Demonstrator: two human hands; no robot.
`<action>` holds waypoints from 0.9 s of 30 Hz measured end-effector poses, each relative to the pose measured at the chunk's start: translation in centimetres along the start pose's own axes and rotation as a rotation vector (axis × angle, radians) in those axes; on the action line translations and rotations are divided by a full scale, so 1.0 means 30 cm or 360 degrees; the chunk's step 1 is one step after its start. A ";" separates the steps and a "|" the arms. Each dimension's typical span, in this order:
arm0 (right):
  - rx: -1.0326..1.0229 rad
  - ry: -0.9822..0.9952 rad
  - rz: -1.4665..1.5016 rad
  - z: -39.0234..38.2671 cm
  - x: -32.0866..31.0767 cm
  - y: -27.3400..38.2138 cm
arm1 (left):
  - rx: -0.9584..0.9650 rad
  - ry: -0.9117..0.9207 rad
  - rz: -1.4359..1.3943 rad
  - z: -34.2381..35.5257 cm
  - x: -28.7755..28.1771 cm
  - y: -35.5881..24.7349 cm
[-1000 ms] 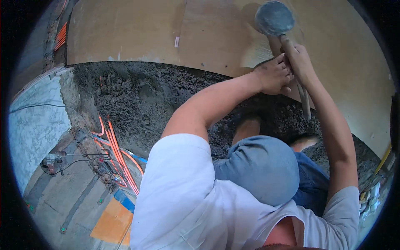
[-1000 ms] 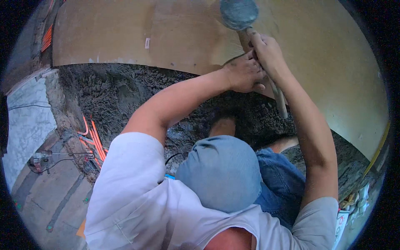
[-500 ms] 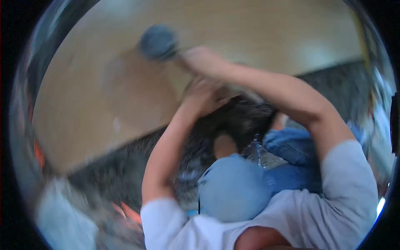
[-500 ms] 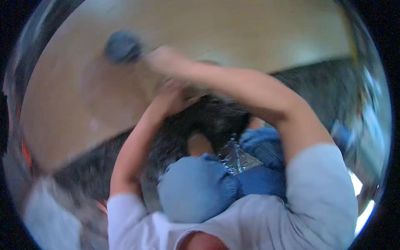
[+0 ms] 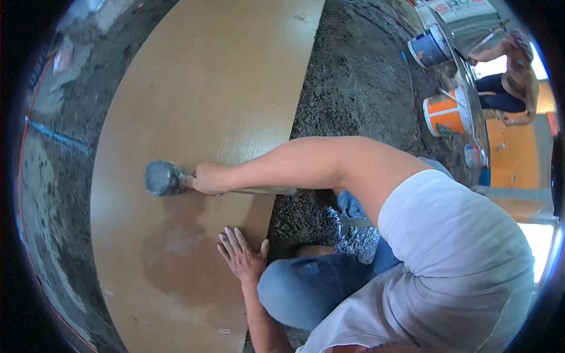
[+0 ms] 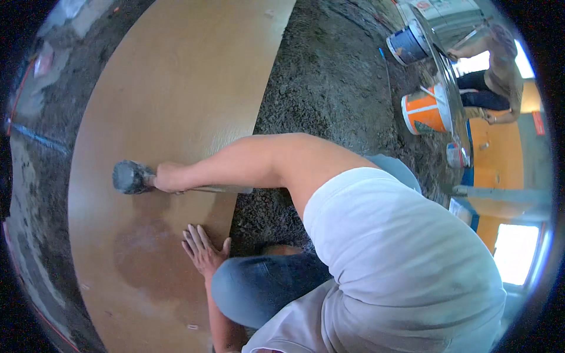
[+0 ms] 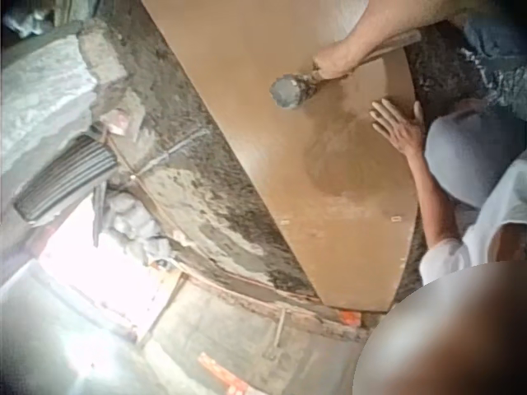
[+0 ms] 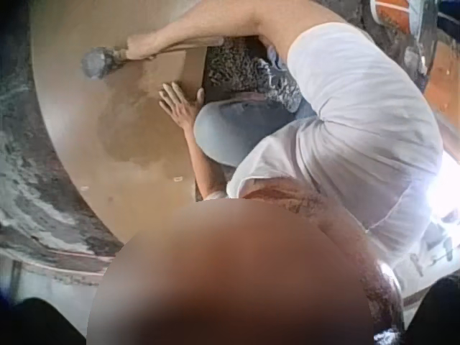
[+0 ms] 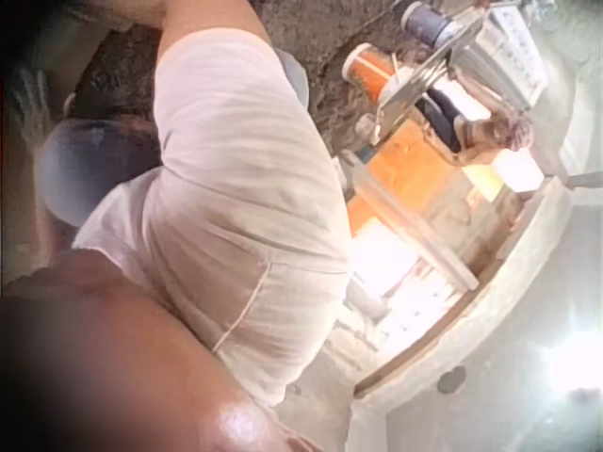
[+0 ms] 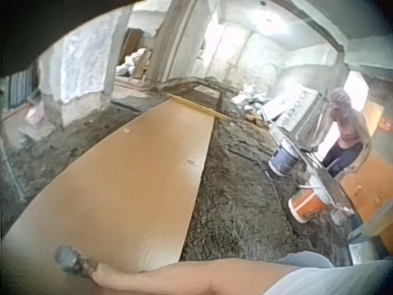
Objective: Laying large floor tiles onto a wet cement bed and leveling them with a mallet.
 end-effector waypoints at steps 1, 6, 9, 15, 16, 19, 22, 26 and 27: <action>0.0071 0.0005 0.0006 -0.014 -0.033 -0.001 | -0.0011 0.0003 -0.0010 -0.004 0.014 0.007; 0.0214 -0.0007 -0.0009 -0.151 -0.352 0.029 | 0.0069 -0.0077 0.0185 -0.017 0.026 0.044; 0.0211 -0.0078 0.0013 -0.211 -0.554 -0.016 | 0.0012 0.0096 0.0284 0.029 -0.002 0.022; 0.0076 -0.0471 0.0378 -0.108 -0.741 -0.237 | -0.0247 0.0854 0.0211 0.134 -0.076 -0.008; 0.0159 -0.0473 0.0378 -0.072 -0.759 -0.295 | -0.0225 0.0894 0.0245 0.160 -0.067 -0.027; 0.0198 -0.0427 0.0508 0.025 -0.762 -0.307 | 0.0373 0.0092 0.0227 0.343 -0.095 0.101; 0.0077 -0.0609 0.0582 0.035 -0.809 -0.343 | 0.0368 -0.0137 0.0283 0.806 -0.147 0.047; -0.0032 -0.0780 0.0371 0.137 -0.860 -0.387 | -0.0113 -0.0378 0.0372 1.348 -0.159 -0.030; 0.0072 -0.0693 0.0321 0.165 -0.890 -0.372 | -0.0249 -0.0403 0.0434 1.439 -0.165 -0.031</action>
Point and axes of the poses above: each hand's wrist, its own z-axis towards the middle knuckle, its own x-axis out of the palm, y = z × x, the point moved 2 cm from there along z, towards the middle knuckle, and after that the axes turned 1 degree about z, right-handed, at the moved point
